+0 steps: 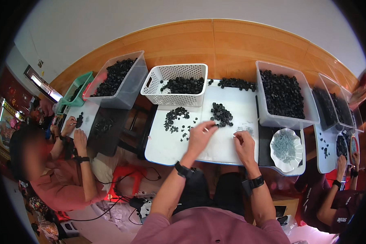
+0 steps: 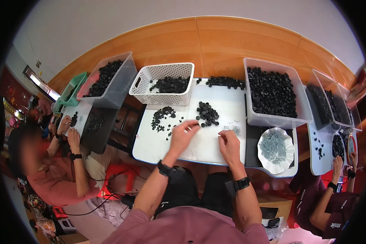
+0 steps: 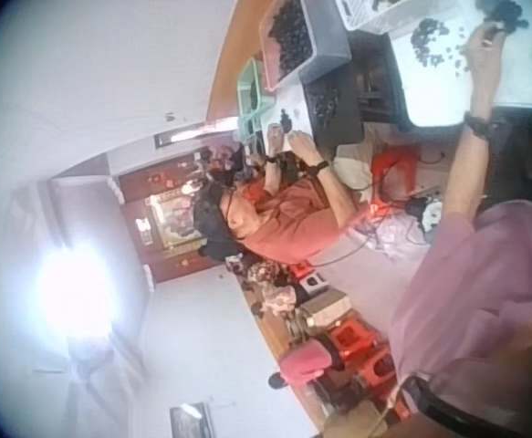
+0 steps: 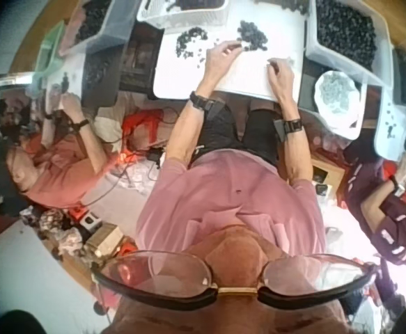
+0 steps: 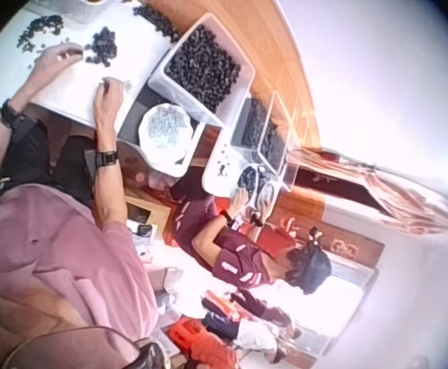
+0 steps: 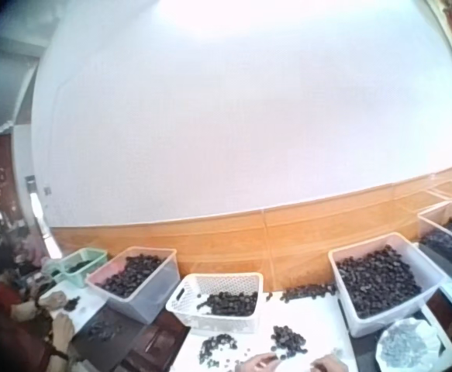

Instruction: Assembling small black plastic components by hand at a workbench.

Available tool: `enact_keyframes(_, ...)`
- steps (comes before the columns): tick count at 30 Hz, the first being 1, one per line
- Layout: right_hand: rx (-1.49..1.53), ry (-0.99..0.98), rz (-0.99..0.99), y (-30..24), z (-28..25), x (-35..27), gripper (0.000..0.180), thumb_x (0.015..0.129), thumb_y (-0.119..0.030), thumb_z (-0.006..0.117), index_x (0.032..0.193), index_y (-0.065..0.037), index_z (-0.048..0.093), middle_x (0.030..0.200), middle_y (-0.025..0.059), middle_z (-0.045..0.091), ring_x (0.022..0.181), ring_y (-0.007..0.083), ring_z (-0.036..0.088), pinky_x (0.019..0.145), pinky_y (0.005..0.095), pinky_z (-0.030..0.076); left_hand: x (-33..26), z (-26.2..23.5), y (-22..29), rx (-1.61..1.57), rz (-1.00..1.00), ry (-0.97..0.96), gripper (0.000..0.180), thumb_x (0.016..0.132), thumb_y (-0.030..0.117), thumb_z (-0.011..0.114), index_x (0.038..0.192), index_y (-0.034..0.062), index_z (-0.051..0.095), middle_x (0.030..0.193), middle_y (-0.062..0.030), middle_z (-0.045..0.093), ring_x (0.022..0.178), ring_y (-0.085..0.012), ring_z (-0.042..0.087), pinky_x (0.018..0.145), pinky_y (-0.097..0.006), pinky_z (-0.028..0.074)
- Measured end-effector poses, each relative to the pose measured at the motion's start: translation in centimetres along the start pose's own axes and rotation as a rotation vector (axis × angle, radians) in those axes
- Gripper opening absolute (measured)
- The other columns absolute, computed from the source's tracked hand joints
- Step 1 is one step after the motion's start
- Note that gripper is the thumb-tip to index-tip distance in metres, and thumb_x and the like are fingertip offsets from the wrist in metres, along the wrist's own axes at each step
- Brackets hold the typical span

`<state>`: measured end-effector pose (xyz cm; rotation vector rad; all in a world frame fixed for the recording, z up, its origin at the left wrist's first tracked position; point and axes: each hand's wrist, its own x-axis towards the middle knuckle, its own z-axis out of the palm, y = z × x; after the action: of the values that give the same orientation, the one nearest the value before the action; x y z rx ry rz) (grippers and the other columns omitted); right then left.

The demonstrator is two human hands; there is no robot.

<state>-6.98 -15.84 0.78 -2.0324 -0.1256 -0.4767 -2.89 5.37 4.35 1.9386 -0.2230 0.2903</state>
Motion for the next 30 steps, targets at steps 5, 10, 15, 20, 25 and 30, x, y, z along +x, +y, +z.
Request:
enact_keyframes(5,0.1,0.027,0.049,-0.3,0.5,0.5,0.018,0.088,0.001,0.069,0.106,-0.001,0.069,0.089,0.0109,0.069,0.074,0.0193,0.066,0.069,0.0314,0.053,10.4,-6.6,1.5,0.234,0.239,0.129,0.043,0.086,0.011,0.078,0.127,0.0018,0.068,0.116,-0.0181,0.073,0.107,-0.0357,0.068,0.095,-0.042,0.053)
enact_keyframes(10,0.147,0.115,0.073,0.2,0.4,0.7,0.019,0.088,0.001,0.07,0.107,-0.001,0.069,0.088,0.0098,0.068,0.073,0.0179,0.065,0.069,0.0306,0.053,11.1,-4.5,2.3,0.428,0.447,0.087,0.04,0.08,0.005,0.08,0.117,0.0025,0.067,0.115,-0.0175,0.065,0.109,-0.0364,0.062,0.094,-0.045,0.05)
enact_keyframes(15,0.175,0.103,0.108,0.4,-0.1,0.7,0.02,0.087,0.002,0.071,0.108,-0.001,0.069,0.089,0.0097,0.067,0.072,0.0172,0.063,0.067,0.0305,0.052,5.2,1.0,0.2,0.384,0.075,-0.301,0.02,0.081,0.011,0.082,0.1,0.0049,0.077,0.096,-0.0126,0.069,0.088,-0.0275,0.067,0.082,-0.039,0.054)
enact_keyframes(20,0.176,0.074,0.089,0.0,-0.1,0.6,0.021,0.087,0.002,0.071,0.107,-0.001,0.068,0.09,0.0101,0.067,0.072,0.0188,0.063,0.067,0.0317,0.051,3.5,2.5,-1.3,0.486,0.187,-0.245,0.023,0.082,0.013,0.082,0.103,0.0044,0.077,0.094,-0.0125,0.067,0.091,-0.0294,0.066,0.083,-0.041,0.053)
enact_keyframes(25,0.166,0.076,0.09,-0.1,-0.2,0.3,0.02,0.088,0.002,0.071,0.107,-0.001,0.068,0.09,0.0097,0.068,0.071,0.0187,0.063,0.066,0.0316,0.051,4.0,2.5,-0.8,0.582,0.211,-0.275,0.021,0.082,0.011,0.081,0.103,0.0056,0.077,0.094,-0.0123,0.065,0.097,-0.0306,0.064,0.087,-0.043,0.052)
enact_keyframes(30,0.243,0.096,0.13,-0.2,-0.5,0.2,0.02,0.088,0.001,0.072,0.108,-0.002,0.069,0.089,0.0082,0.069,0.069,0.0165,0.062,0.065,0.0301,0.051,2.5,2.8,0.3,0.515,0.281,-0.256,0.02,0.085,0.011,0.08,0.103,0.0042,0.076,0.094,-0.0124,0.07,0.089,-0.03,0.068,0.081,-0.041,0.055)
